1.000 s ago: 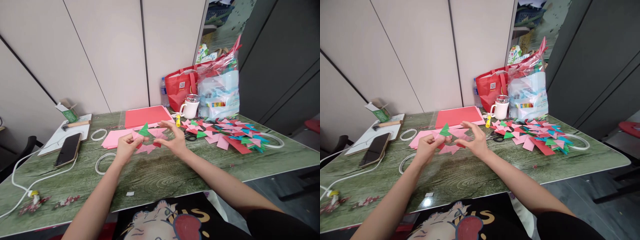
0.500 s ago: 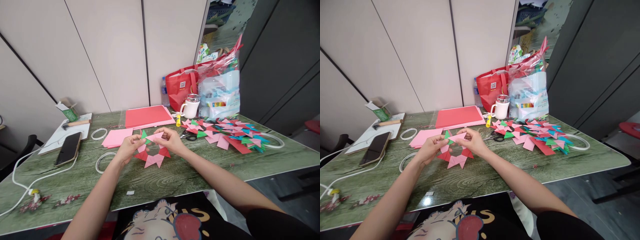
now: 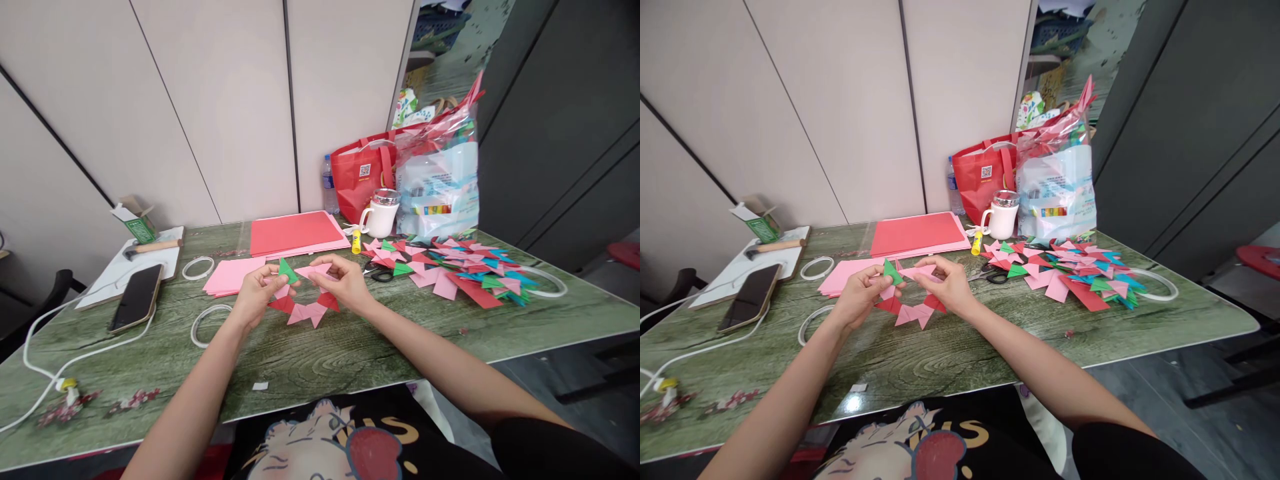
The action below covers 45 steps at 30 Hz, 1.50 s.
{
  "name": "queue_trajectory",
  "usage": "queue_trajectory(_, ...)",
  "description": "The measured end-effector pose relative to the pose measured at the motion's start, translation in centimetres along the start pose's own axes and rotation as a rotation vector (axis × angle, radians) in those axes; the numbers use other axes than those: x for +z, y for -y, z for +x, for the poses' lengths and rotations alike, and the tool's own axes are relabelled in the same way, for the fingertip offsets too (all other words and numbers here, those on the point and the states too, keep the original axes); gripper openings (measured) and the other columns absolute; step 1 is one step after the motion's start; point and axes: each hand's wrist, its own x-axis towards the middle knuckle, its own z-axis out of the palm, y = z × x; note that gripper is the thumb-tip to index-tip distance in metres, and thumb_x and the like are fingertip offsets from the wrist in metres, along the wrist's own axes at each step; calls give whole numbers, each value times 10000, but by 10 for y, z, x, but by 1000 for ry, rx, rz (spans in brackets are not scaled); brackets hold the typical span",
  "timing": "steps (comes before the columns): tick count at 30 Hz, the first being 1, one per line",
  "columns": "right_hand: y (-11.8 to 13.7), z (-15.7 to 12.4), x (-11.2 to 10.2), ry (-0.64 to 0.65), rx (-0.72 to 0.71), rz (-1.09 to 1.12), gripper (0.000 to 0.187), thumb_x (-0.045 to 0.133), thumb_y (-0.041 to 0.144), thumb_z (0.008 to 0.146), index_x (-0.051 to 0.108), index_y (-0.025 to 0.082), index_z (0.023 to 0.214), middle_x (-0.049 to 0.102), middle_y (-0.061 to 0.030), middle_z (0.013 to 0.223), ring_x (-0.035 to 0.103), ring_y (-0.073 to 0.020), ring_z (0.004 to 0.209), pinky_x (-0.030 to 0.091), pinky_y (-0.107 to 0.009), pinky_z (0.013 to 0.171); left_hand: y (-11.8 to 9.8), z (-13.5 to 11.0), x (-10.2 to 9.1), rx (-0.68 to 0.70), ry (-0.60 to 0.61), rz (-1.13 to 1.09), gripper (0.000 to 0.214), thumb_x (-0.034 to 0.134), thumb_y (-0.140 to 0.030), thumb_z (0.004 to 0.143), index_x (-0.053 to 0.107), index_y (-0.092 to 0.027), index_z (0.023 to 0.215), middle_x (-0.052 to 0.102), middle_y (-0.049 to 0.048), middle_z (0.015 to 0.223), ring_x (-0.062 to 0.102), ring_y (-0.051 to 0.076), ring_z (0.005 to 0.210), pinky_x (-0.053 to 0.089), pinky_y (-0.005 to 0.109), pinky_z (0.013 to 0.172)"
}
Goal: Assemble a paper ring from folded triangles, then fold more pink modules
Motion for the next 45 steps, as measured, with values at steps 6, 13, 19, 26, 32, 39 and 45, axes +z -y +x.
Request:
queue_trajectory(6, 2, 0, -1, 9, -26, -21, 187, 635, 298, 719, 633, 170, 854, 497, 42, 546, 317, -69, 445, 243, -209, 432, 2, 0, -1, -3, 9, -1, 285, 717, -315, 645, 592, -137, 829, 715, 65, 692, 651, 166, 576, 495, 295, 640)
queue_trajectory(13, 0, 0, -1, 13, -34, -20, 194, 630, 316, 718, 636, 178, 854, 561, 25, 616, 307, -67, 443, 233, -214, 431, 2, 0, 0, 1, -6, 13, 297, 722, -325, 633, 600, -141, 832, 717, 59, 695, 657, 175, 571, 496, 296, 628)
queue_trajectory(19, 1, 0, 0, 12, -20, -14, 198, 633, 314, 714, 639, 173, 852, 517, 37, 565, 307, -69, 444, 234, -213, 436, 2, 0, 0, 3, -6, 17, 314, 720, -329, 633, 597, -136, 848, 716, 57, 692, 648, 164, 560, 497, 298, 637)
queue_trajectory(26, 1, 0, -1, 9, 2, -41, 202, 629, 326, 715, 639, 183, 856, 464, 50, 512, 298, -77, 438, 229, -220, 437, 1, 1, 0, 8, 5, 25, 287, 708, -318, 649, 594, -141, 844, 716, 49, 692, 640, 159, 551, 493, 300, 638)
queue_trajectory(32, 1, 1, 0, 3, 1, -50, 201, 622, 323, 716, 638, 176, 853, 454, 50, 504, 311, -79, 441, 240, -217, 437, 3, 0, 1, 38, 0, 64, 295, 701, -326, 657, 596, -143, 863, 716, 49, 705, 648, 172, 566, 501, 314, 647)
queue_trajectory(39, 0, 0, 0, 11, -13, -61, 200, 618, 310, 718, 637, 167, 856, 524, 31, 557, 341, -77, 455, 269, -213, 452, 4, 0, 1, 108, 10, 157, 255, 672, -312, 688, 591, -145, 863, 712, 46, 732, 630, 155, 555, 506, 309, 643)
queue_trajectory(45, -2, 0, 1, 22, -16, -64, 197, 625, 312, 713, 636, 169, 849, 555, 20, 589, 344, -75, 450, 263, -210, 438, 4, 0, 1, 139, 20, 211, 258, 659, -331, 700, 599, -140, 863, 710, 54, 734, 606, 138, 535, 499, 292, 619)
